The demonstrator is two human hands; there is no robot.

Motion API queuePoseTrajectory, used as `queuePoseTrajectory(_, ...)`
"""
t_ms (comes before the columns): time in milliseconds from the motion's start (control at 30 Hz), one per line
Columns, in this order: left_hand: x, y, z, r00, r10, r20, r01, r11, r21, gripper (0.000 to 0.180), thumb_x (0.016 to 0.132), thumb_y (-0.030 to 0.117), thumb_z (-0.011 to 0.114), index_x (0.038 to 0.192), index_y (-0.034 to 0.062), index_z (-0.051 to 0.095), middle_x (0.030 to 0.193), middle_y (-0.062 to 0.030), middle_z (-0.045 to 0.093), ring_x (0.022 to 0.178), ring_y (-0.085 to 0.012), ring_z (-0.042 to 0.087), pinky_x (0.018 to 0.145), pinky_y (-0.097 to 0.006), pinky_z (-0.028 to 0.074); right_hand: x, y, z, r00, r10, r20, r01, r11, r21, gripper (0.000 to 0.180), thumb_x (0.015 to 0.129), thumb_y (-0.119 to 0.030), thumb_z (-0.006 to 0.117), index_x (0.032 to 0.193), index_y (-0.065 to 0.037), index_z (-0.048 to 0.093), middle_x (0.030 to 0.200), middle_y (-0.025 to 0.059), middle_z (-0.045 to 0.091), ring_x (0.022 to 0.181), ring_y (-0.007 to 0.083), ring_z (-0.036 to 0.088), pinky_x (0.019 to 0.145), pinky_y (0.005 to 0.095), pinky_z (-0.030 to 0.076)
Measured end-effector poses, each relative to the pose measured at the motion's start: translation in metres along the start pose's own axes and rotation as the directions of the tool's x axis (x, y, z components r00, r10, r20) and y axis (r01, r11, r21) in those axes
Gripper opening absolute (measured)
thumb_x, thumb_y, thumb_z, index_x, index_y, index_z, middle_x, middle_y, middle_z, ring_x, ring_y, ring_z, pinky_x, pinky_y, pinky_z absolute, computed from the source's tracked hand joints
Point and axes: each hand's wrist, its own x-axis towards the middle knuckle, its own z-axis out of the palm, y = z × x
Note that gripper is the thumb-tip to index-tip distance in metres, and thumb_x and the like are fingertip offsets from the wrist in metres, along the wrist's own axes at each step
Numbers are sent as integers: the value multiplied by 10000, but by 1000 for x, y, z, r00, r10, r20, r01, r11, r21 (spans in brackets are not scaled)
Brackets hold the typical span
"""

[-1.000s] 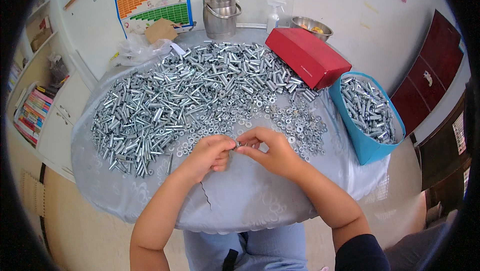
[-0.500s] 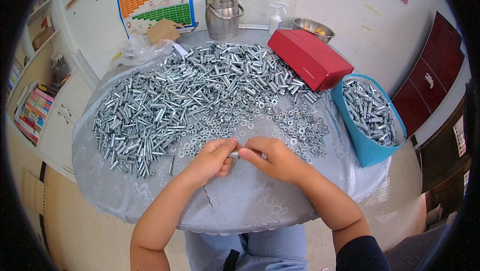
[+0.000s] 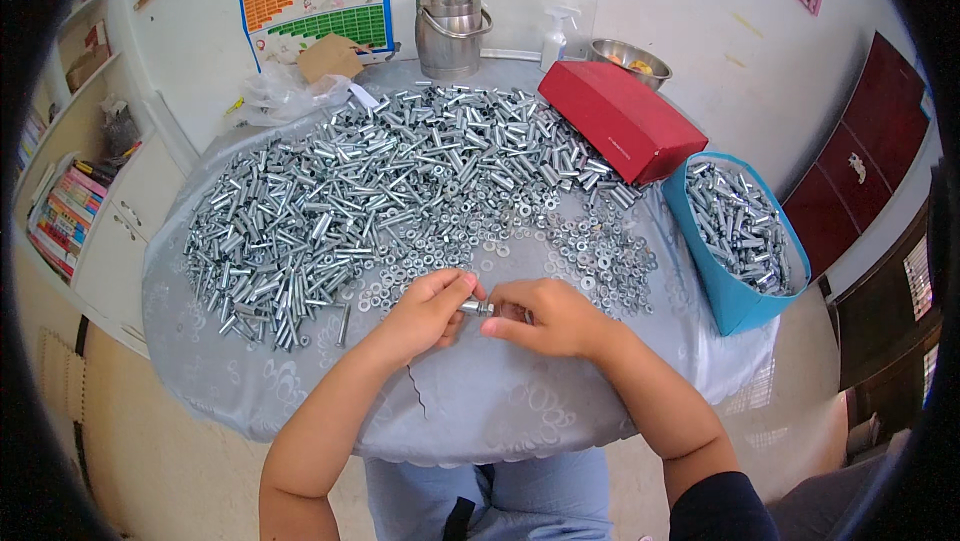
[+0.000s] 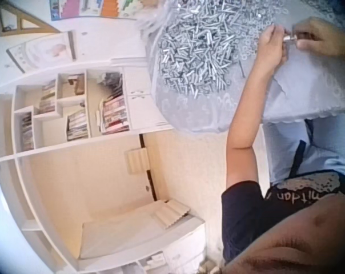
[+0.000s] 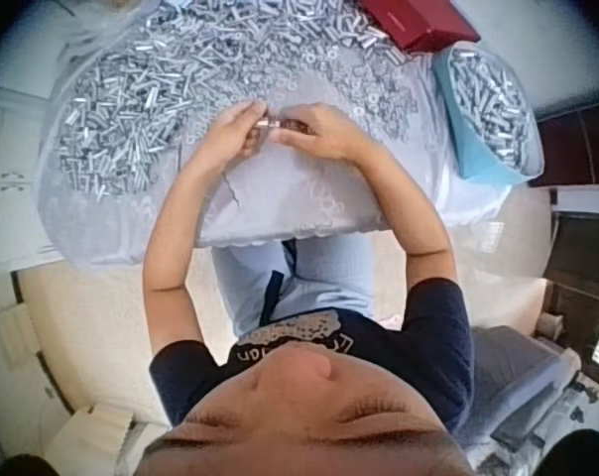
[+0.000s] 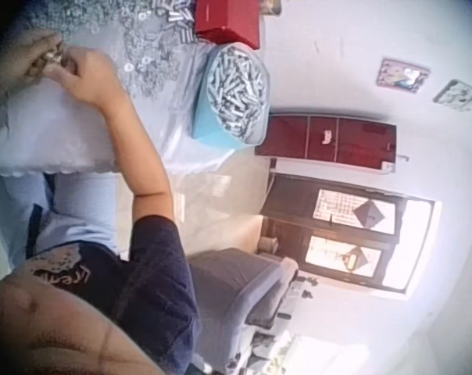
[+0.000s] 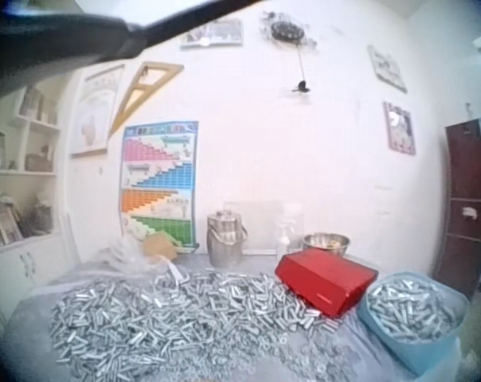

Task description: The person repeatedly picks up bolts and washers from a large pile on a table, threads the washers onto the bolts by hand, and places the assembled fasteners into a blue bin. The process is continuous and repetitive throughout the clip.

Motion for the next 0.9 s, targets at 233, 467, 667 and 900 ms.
queuePoseTrajectory(233, -1, 2, -1, 1000, -17, 25, 17, 1000, -13, 259, 936, 301, 404, 903, 64, 505, 532, 81, 234, 434, -31, 191, 395, -207, 184, 3, 10, 8, 951, -251, -181, 243, 968, -69, 290, 796, -258, 626, 970, -33, 569, 666, 73, 527, 547, 186, 531, 522, 295, 435)
queuePoseTrajectory(467, -1, 2, 0, 999, -32, -35, 31, 999, -44, 271, 941, 291, 390, 908, 49, 510, 525, 79, 251, 427, -28, 206, 386, -201, 193, -2, -7, 2, 983, -142, -117, 134, 988, -74, 252, 806, -230, 615, 953, -27, 591, 671, 87, 535, 537, 214, 533, 516, 317, 433)
queuePoseTrajectory(667, -3, 2, 1, 1000, -28, 3, 28, 999, -19, 272, 931, 314, 411, 877, 63, 502, 533, 79, 250, 435, -31, 199, 394, -206, 187, -2, 1, 3, 974, -196, -111, 173, 967, -187, 186, 789, -216, 633, 835, -41, 594, 653, 84, 539, 531, 213, 536, 499, 313, 428)
queuePoseTrajectory(900, -2, 4, 2, 999, -32, -23, 32, 999, 7, 273, 941, 295, 391, 883, 54, 507, 524, 80, 239, 430, -30, 195, 391, -207, 185, -2, -3, 2, 978, -158, -134, 133, 975, -180, 245, 765, -283, 654, 796, -49, 588, 645, 81, 546, 543, 225, 548, 506, 306, 436)
